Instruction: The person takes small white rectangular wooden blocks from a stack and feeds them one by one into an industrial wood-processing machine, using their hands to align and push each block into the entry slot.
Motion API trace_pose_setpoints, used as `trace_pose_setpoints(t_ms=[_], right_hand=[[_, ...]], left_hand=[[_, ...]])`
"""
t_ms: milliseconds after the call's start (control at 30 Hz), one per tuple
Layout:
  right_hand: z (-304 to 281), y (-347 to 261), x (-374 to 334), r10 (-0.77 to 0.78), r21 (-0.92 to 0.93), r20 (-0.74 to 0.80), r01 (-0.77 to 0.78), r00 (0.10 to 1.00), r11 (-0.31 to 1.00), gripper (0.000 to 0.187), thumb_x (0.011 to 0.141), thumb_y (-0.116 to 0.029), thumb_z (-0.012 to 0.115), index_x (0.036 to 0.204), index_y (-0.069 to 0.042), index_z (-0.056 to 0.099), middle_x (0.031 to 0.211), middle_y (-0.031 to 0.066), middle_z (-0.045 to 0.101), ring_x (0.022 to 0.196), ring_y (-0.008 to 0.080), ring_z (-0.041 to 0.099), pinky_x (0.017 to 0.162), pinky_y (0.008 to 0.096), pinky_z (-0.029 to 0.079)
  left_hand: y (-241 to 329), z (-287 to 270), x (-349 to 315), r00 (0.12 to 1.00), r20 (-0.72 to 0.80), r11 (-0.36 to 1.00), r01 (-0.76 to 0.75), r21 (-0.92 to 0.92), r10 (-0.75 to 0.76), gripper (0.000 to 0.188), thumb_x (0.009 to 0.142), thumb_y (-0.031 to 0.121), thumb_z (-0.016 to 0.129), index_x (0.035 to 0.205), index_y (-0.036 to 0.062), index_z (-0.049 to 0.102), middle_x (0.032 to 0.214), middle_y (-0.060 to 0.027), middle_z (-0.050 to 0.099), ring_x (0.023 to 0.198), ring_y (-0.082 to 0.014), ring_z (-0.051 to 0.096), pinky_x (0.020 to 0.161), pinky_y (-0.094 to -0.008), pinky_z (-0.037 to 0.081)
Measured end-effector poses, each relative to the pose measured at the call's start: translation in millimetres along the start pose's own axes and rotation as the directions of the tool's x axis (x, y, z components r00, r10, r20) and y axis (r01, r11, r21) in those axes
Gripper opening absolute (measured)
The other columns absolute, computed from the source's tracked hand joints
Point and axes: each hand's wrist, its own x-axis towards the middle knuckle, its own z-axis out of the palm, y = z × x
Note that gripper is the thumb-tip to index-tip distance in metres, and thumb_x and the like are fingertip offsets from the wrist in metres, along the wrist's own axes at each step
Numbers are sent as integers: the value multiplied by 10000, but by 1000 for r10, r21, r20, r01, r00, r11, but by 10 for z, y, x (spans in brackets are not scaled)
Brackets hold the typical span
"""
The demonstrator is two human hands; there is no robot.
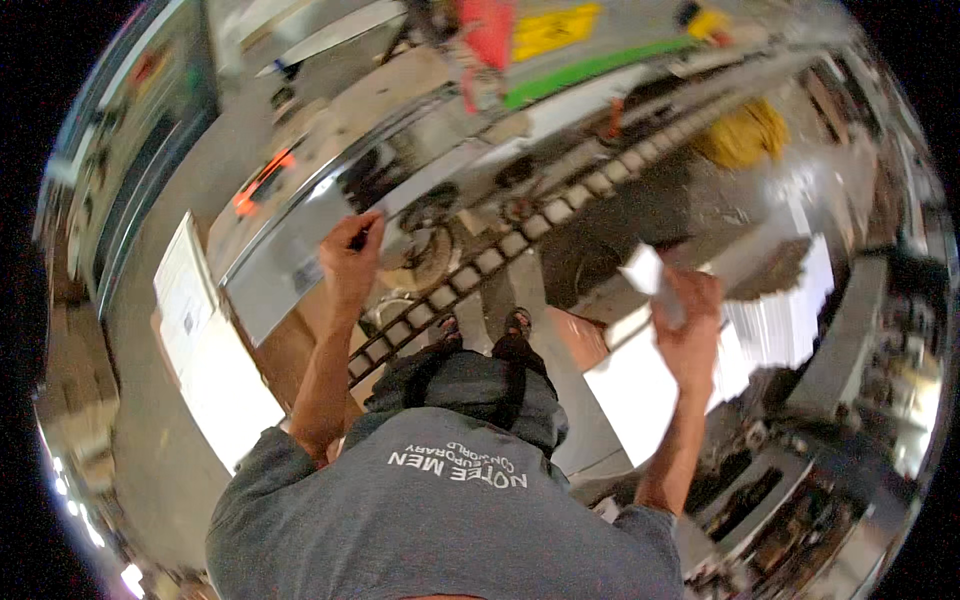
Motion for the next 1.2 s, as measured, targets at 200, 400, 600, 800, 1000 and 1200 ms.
trace_pose_setpoints(t_ms=[200, 400, 600, 800, 1000, 1200], right_hand=[[1309, -1881, 1346, -674, 335, 116, 610, 730, 718, 369, 773, -89, 730, 1126, -21, 645, 1072, 151, 597, 1091, 349, 513, 961, 452, 443], [2403, -2697, 1993, -867, 272, 126, 824, 481, 497, 375, 767, -44, 707, 1135, -30, 632, 1125, 101, 591, 1166, 313, 476, 1017, 415, 411], [2488, -2718, 1784, -696, 305, -75, 681, 714, 665, 344, 818, -72, 705, 1158, -40, 655, 1092, 109, 644, 1043, 303, 571, 931, 408, 474], [2552, -2638, 1328, -213, 732, 118, 60, 970, 679, 387, 907, -185, 665, 1234, 18, 627, 997, 186, 636, 787, 288, 622, 844, 408, 509], [2725, -2763, 1357, -151, 695, 108, 34, 983, 718, 449, 894, -255, 648, 1252, 13, 611, 967, 194, 651, 903, 315, 594, 832, 437, 492], [2637, -2738, 1441, -148, 624, 97, 56, 984, 779, 435, 883, -167, 688, 1275, 8, 616, 960, 134, 645, 819, 211, 594, 754, 327, 501]], left_hand=[[-246, -610, -358, 975, -188, 992, 125, 4, -122, 138, 883, 84, 722, 987, -2, 746, 764, -61, 655, 643, -87, 541, 582, -258, 448], [-361, -1069, -579, 930, -291, 970, 242, 33, -222, 123, 850, 48, 719, 950, -22, 732, 778, -119, 675, 618, -138, 592, 577, -279, 471], [-648, -1150, -484, 932, -317, 976, 208, 68, -177, 155, 849, 83, 743, 967, -18, 730, 782, -118, 680, 653, -160, 627, 612, -288, 496], [-780, -968, 61, 969, -246, 948, 105, 299, -29, 211, 773, 173, 794, 905, 27, 718, 783, -140, 663, 660, -303, 640, 618, -388, 509], [-878, -814, 347, 972, -227, 941, 22, 338, 59, 192, 778, 189, 794, 865, 36, 720, 777, -147, 661, 693, -332, 649, 632, -400, 510], [-838, -667, 442, 972, -204, 944, -48, 325, 119, 149, 793, 170, 765, 774, 41, 692, 726, -132, 633, 652, -334, 615, 605, -418, 488]])
